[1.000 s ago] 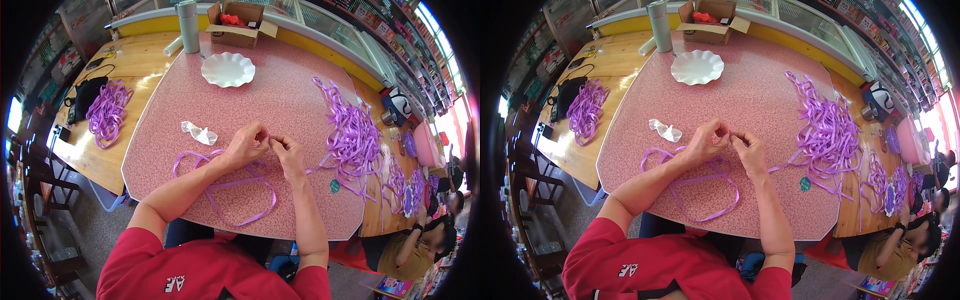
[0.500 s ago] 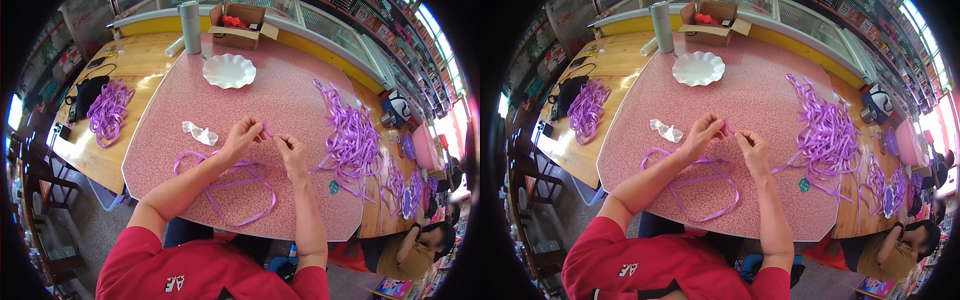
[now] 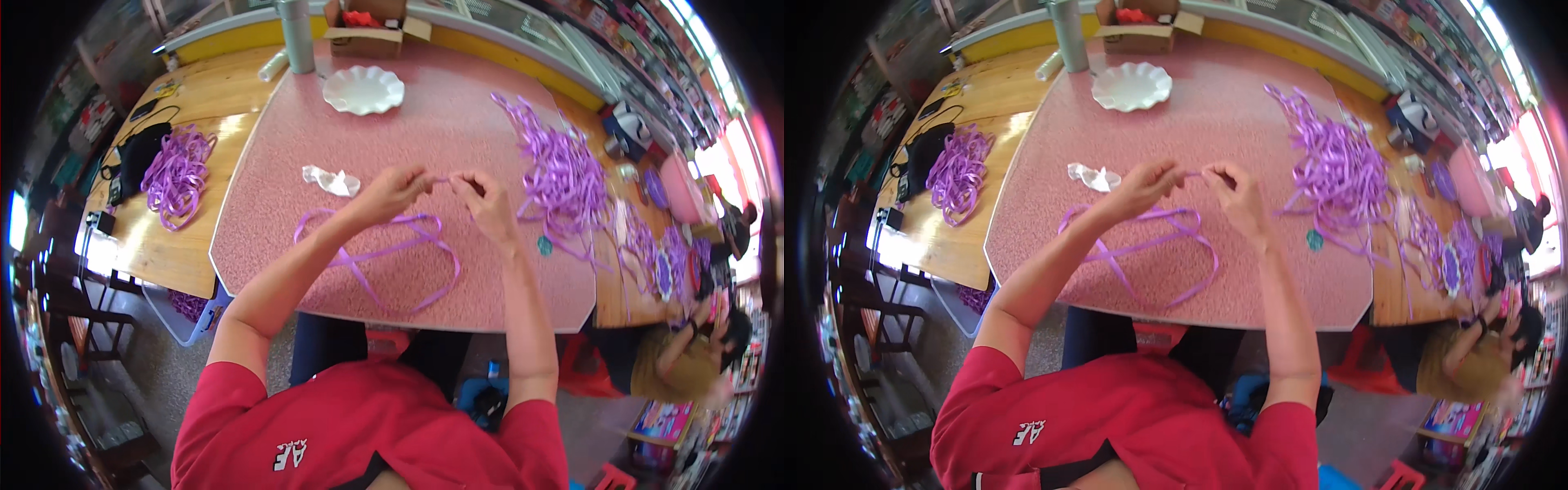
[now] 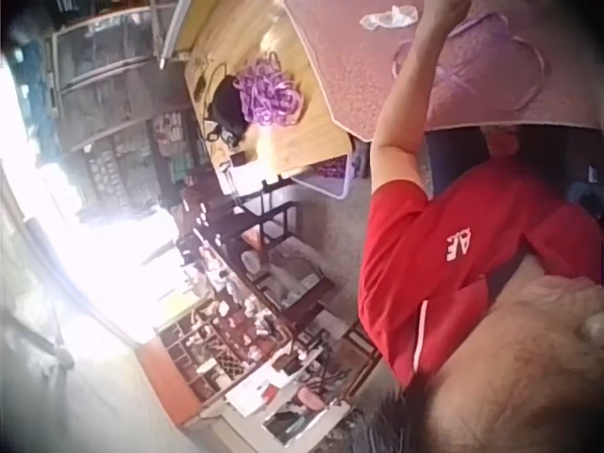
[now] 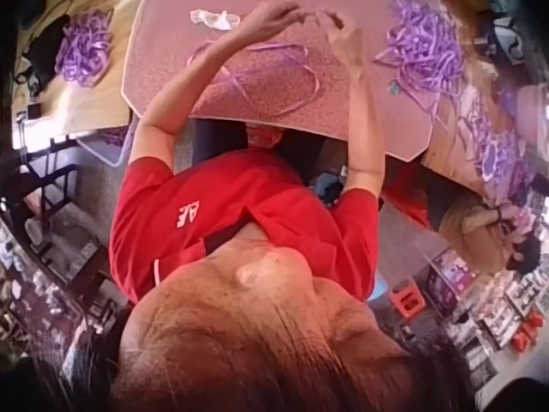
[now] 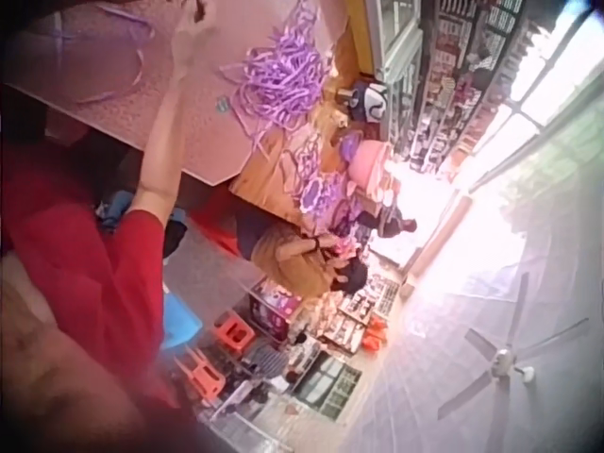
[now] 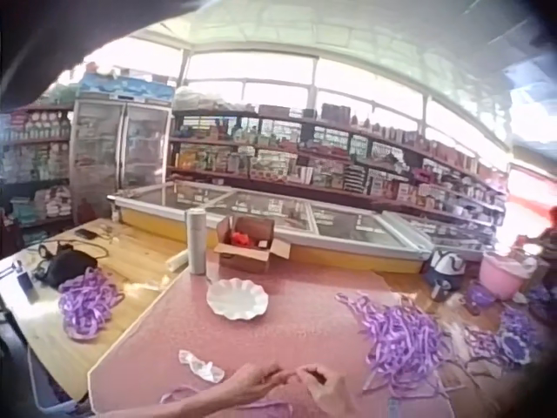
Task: Manually sorting and untangling pink ribbons on a workbench.
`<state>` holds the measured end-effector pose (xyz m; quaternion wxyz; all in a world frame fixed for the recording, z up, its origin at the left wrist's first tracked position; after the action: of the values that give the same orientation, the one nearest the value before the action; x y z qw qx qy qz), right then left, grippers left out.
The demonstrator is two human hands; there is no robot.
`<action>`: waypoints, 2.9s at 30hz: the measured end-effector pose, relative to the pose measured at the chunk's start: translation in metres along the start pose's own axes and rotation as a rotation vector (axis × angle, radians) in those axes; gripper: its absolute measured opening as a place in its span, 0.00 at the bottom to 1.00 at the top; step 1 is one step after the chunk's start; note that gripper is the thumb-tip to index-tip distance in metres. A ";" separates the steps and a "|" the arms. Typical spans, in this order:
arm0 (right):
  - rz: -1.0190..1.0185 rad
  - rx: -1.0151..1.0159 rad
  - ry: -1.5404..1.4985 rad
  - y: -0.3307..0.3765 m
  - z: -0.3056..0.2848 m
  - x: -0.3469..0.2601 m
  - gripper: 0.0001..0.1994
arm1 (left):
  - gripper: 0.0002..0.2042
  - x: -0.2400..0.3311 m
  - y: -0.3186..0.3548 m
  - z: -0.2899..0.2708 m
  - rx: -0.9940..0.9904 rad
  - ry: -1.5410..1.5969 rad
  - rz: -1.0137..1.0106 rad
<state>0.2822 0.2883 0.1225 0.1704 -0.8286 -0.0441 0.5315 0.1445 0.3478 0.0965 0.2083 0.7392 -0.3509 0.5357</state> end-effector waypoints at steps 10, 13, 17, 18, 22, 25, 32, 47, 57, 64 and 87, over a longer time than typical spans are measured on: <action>-0.211 -0.121 0.113 0.019 0.027 -0.060 0.16 | 0.16 0.009 0.019 0.024 -0.075 0.099 -0.025; -0.059 -0.186 0.098 0.024 0.031 -0.056 0.15 | 0.18 -0.002 0.015 0.025 -0.075 0.144 -0.003; -0.045 -0.208 0.220 0.028 0.028 -0.036 0.15 | 0.18 -0.008 0.016 0.032 -0.087 0.090 0.019; -0.044 -0.208 0.246 0.029 0.025 -0.038 0.14 | 0.18 -0.010 0.014 0.033 -0.072 0.087 0.015; -0.124 -0.106 0.150 0.036 0.024 -0.014 0.12 | 0.17 -0.016 0.012 0.031 0.029 0.070 0.046; 0.115 -0.033 -0.080 0.048 0.032 0.011 0.11 | 0.15 -0.027 0.014 0.028 0.058 0.082 0.071; 0.059 0.170 -0.134 0.068 0.019 0.017 0.11 | 0.11 -0.006 0.021 0.036 0.134 -0.083 0.084; -0.477 0.280 0.279 0.071 0.018 -0.037 0.04 | 0.30 -0.014 0.022 0.043 -0.113 0.086 -0.220; -0.598 0.232 0.283 0.061 0.007 -0.064 0.04 | 0.27 -0.016 0.021 0.040 -0.043 0.196 -0.262; -0.440 0.177 0.251 0.038 0.000 -0.039 0.06 | 0.13 -0.005 0.012 0.030 0.127 0.156 -0.116; -0.553 0.174 0.323 0.020 -0.021 -0.020 0.09 | 0.18 -0.014 -0.018 0.033 -0.011 0.304 -0.290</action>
<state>0.2900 0.2595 0.1408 0.3832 -0.8410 -0.1942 0.3287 0.1763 0.3412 0.0739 0.3379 0.6916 -0.2081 0.6035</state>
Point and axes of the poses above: each hand's wrist, its own y-axis away from the middle knuckle, its own z-axis out of the palm, x = y × z, the point moved 10 cm from there along -y, towards the middle knuckle, and after that the axes turned 9 degrees about -z, right-handed, at the moved point
